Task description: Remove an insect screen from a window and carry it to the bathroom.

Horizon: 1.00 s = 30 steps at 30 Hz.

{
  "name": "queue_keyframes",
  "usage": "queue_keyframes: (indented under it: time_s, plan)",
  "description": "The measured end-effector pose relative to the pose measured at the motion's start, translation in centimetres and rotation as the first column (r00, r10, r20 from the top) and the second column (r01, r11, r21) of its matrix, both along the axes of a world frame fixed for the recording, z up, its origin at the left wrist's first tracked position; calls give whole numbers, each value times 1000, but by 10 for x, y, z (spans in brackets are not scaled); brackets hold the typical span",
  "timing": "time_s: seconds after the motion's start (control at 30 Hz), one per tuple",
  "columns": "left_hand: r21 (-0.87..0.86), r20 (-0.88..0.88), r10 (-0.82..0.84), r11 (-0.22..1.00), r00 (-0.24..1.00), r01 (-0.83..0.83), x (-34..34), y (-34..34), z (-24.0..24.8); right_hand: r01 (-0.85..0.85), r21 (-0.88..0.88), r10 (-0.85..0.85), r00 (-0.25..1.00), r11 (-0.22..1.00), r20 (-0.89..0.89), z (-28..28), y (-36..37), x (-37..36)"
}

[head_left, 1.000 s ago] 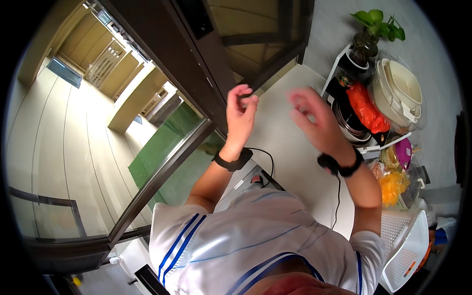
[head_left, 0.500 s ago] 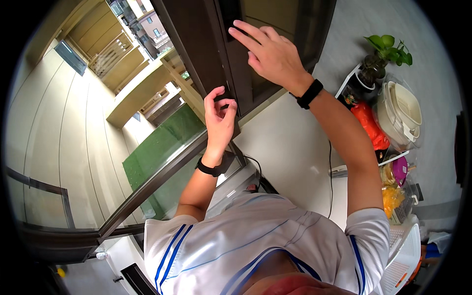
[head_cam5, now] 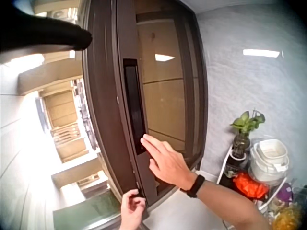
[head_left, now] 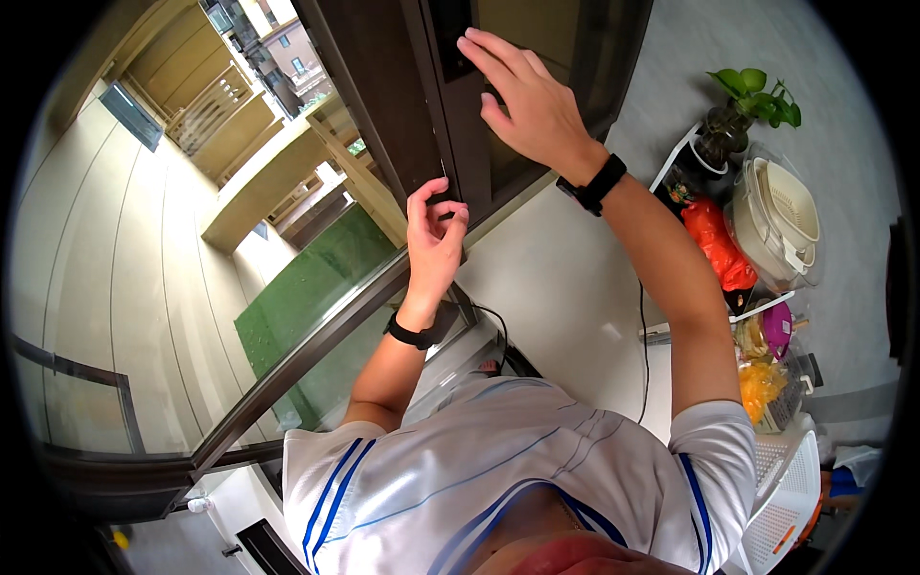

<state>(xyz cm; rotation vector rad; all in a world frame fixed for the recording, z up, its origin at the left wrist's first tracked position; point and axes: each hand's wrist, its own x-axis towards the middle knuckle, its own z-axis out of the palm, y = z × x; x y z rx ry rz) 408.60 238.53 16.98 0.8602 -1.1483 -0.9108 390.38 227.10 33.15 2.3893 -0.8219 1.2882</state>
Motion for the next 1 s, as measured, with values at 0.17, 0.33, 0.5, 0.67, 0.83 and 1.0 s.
queue_keyframes:
  time_s: [0.17, 0.33, 0.5, 0.67, 0.83, 1.0]
  plan:
    - [29, -23, -34, 999, 999, 35, -5, -6, -11, 48, -40, -49, 998, 998, -33, 10, -2, 6]
    - [38, -38, -65, 997, 997, 67, -25, -6, -10, 95, 2, -95, 995, 995, -22, 26, -5, 21]
    - [25, -40, -61, 998, 997, 62, -21, -5, -17, -6, -40, 9, 999, 999, 51, 15, -1, 30]
    - [23, -25, -14, 1000, 1000, 14, -24, -8, -13, 9, 41, -15, 987, 999, 157, 25, 5, 30]
    - [-126, 253, 173, 981, 952, -145, -31, -2, -15, -76, 7, 72, 965, 997, 253, 22, 51, -16]
    - [-264, 454, 92, 964, 887, 35, -77, 3, -10, -61, 92, 32, 955, 994, 294, 24, 95, -59]
